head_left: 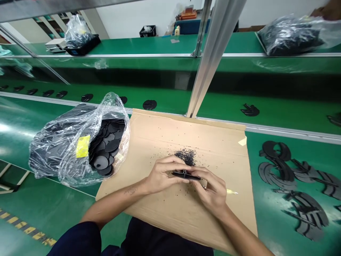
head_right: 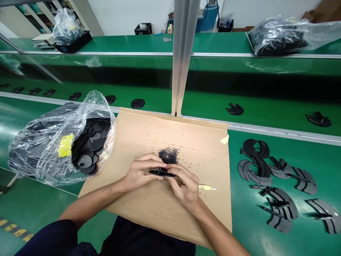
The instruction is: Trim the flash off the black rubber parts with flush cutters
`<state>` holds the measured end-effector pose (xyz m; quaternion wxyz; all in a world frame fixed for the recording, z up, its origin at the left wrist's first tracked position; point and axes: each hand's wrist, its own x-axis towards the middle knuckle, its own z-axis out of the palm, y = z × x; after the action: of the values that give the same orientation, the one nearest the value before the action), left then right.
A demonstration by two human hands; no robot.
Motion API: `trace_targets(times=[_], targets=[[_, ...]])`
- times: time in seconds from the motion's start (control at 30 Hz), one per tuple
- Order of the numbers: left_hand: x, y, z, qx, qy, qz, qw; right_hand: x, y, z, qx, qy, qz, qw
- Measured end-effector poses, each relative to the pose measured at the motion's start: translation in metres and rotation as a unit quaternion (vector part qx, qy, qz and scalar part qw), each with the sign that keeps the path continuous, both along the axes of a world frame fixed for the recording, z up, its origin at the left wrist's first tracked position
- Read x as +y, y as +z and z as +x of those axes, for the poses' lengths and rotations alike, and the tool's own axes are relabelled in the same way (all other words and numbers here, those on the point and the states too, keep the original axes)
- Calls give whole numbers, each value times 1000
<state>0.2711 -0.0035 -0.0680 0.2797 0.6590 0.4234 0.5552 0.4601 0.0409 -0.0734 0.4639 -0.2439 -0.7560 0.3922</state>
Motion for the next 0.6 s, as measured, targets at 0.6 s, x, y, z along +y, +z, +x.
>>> trace_targets(times=[0.6], targets=[[-4, 10, -3, 64, -22, 59, 996, -1, 9, -4, 7, 47, -81, 996]])
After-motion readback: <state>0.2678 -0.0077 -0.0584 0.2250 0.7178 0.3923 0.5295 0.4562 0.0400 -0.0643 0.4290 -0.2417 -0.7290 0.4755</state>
